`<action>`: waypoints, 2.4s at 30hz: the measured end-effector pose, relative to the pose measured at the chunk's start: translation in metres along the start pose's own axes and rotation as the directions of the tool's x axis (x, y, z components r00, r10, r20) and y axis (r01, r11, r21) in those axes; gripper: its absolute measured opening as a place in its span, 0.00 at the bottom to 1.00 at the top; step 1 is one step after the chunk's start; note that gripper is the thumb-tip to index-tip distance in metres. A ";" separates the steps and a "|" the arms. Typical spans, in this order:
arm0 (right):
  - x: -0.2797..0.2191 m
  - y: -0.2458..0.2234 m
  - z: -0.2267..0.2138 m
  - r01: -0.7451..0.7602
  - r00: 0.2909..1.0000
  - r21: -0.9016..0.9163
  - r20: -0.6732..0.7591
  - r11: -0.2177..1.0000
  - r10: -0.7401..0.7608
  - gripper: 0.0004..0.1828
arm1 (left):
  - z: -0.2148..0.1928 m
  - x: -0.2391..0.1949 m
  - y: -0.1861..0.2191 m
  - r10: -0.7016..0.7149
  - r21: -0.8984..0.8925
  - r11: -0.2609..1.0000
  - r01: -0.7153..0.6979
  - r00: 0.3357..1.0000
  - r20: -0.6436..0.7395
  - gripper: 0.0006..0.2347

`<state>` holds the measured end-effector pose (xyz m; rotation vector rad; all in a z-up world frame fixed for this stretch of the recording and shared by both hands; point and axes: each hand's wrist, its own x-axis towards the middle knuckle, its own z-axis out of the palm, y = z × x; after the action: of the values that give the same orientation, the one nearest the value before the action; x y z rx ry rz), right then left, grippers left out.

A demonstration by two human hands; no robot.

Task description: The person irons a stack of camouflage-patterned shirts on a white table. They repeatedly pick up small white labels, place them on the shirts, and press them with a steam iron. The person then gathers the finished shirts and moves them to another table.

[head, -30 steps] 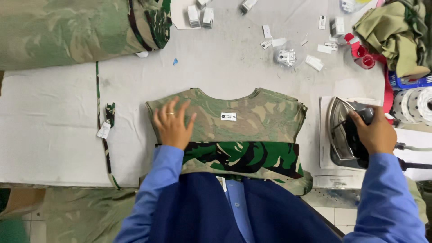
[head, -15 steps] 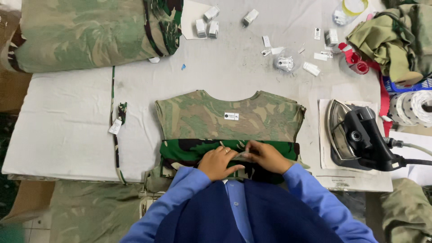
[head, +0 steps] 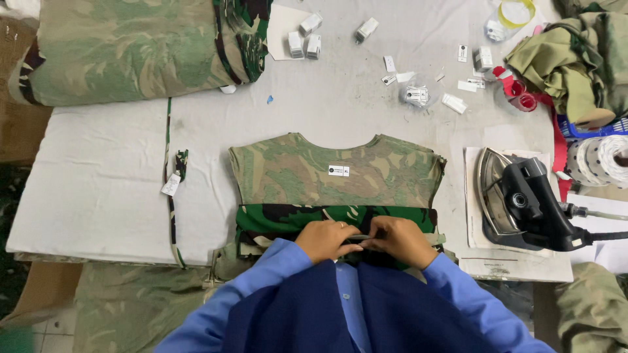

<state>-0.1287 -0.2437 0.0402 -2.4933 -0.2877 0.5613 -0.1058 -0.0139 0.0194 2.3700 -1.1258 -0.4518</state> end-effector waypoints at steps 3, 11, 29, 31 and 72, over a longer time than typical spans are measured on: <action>-0.004 0.002 -0.011 -0.004 0.999 0.021 -0.032 1.000 0.005 0.06 | 0.003 -0.004 0.001 -0.003 0.123 0.992 0.018 0.993 -0.121 0.11; -0.020 0.011 -0.027 -0.077 0.991 -0.235 -0.126 0.969 0.048 0.05 | 0.014 -0.020 -0.049 -0.393 0.193 0.911 0.363 0.908 0.148 0.09; 0.115 0.119 -0.077 -0.338 0.898 -0.028 -0.309 0.941 0.313 0.13 | -0.097 0.033 -0.192 -0.752 -0.104 0.657 0.747 0.638 -0.165 0.10; 0.125 0.115 -0.069 -0.383 0.886 -0.020 -0.291 0.924 0.361 0.12 | -0.090 0.038 -0.187 -0.774 -0.085 0.629 0.773 0.611 -0.169 0.10; 0.265 0.216 -0.151 -0.108 0.950 -0.654 -0.290 0.749 -0.116 0.16 | -0.012 0.039 -0.100 -0.351 0.272 0.843 0.465 0.857 -0.377 0.27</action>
<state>0.1923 -0.4084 -0.0557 -3.2205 -0.4254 0.0231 -0.0127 0.0133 -0.0286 2.8871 -0.5759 0.0095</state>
